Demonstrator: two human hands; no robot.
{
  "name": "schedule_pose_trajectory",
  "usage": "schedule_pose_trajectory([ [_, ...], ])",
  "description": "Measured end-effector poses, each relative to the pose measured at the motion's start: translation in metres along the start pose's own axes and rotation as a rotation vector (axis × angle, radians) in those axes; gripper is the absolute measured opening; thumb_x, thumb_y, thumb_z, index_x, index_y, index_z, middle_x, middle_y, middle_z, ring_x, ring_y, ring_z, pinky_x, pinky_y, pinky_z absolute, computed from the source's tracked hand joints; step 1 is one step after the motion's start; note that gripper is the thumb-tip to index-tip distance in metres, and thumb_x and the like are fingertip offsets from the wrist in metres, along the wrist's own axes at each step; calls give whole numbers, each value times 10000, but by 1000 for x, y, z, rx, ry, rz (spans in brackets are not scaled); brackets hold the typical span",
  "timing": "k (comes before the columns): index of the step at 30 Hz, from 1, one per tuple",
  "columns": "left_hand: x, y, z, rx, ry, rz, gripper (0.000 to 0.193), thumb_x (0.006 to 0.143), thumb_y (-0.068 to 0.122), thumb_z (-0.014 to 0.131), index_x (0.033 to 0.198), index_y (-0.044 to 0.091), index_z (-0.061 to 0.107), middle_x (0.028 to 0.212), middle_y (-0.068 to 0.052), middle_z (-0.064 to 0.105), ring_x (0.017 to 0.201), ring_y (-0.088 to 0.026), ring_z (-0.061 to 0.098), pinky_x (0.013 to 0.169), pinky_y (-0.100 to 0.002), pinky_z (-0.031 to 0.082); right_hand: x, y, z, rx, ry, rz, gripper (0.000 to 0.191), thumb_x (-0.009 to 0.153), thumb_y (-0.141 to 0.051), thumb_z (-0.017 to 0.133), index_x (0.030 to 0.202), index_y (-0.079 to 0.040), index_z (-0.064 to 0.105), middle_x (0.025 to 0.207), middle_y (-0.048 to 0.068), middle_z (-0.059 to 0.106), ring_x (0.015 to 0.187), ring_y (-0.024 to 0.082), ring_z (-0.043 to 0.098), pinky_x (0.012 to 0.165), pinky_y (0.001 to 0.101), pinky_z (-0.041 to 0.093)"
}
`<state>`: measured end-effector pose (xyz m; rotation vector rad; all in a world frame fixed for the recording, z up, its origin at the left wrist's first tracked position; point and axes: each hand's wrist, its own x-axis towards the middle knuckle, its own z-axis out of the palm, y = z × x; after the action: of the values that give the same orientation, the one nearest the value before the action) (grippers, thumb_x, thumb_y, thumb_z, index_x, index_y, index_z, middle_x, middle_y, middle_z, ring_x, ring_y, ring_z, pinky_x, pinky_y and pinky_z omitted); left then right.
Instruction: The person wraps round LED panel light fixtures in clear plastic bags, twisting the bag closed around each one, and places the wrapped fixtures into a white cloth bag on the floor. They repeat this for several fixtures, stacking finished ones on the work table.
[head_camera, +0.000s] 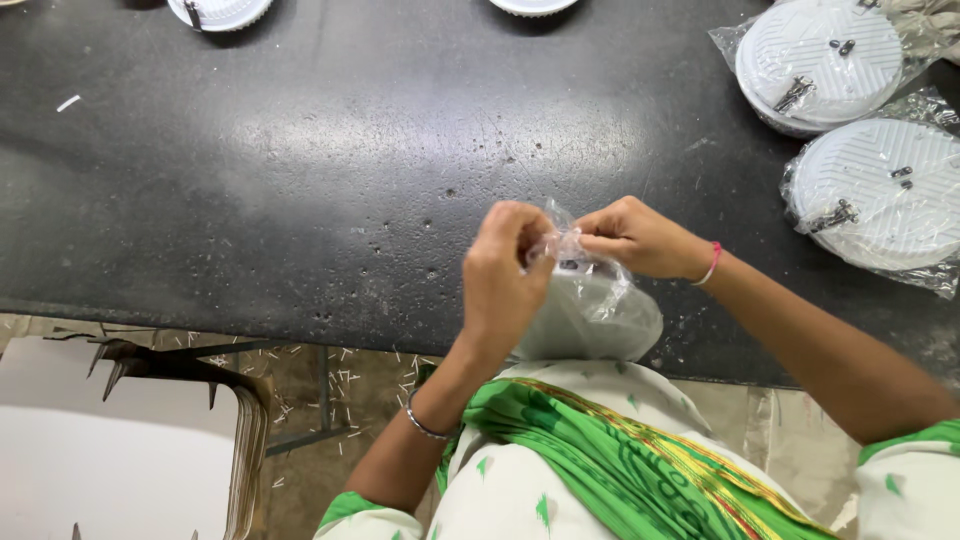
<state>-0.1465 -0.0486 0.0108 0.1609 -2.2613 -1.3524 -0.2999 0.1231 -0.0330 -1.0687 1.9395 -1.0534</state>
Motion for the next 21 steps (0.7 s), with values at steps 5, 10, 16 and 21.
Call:
schedule_pose_trajectory([
  [5, -12, 19, -5, -27, -175, 118, 300, 981, 189, 670, 1213, 41, 551, 1087, -150, 674, 970, -314, 723, 863, -427, 581, 3, 23, 2, 349, -20, 27, 346, 1028, -273, 596, 1082, 23, 767, 861, -33, 710, 761, 23, 578, 652, 227, 513],
  [10, -22, 32, 1, 235, -166, 390, 539, 815, 382, 774, 1209, 63, 592, 1110, -199, 658, 931, -382, 688, 765, -452, 550, 2, 27, 3, 481, -64, 35, 357, 1019, -282, 557, 1120, 3, 747, 939, -36, 746, 829, 20, 629, 708, 219, 550],
  [16, 4, 13, 0, -11, -157, 15, 243, 911, 145, 765, 1036, 85, 567, 1095, -100, 615, 842, -235, 709, 723, -332, 630, 3, 29, 6, 355, -47, 19, 350, 1027, -273, 579, 1107, 5, 775, 874, -13, 721, 770, 41, 585, 671, 235, 512],
  [21, 12, 6, -9, 36, -262, 200, 264, 863, -4, 702, 1094, 123, 677, 1113, -42, 621, 924, -235, 683, 798, -346, 590, 1, 26, 4, 294, -40, -37, 327, 1051, -254, 592, 1013, 25, 760, 866, -10, 694, 811, 49, 568, 739, 241, 509],
])
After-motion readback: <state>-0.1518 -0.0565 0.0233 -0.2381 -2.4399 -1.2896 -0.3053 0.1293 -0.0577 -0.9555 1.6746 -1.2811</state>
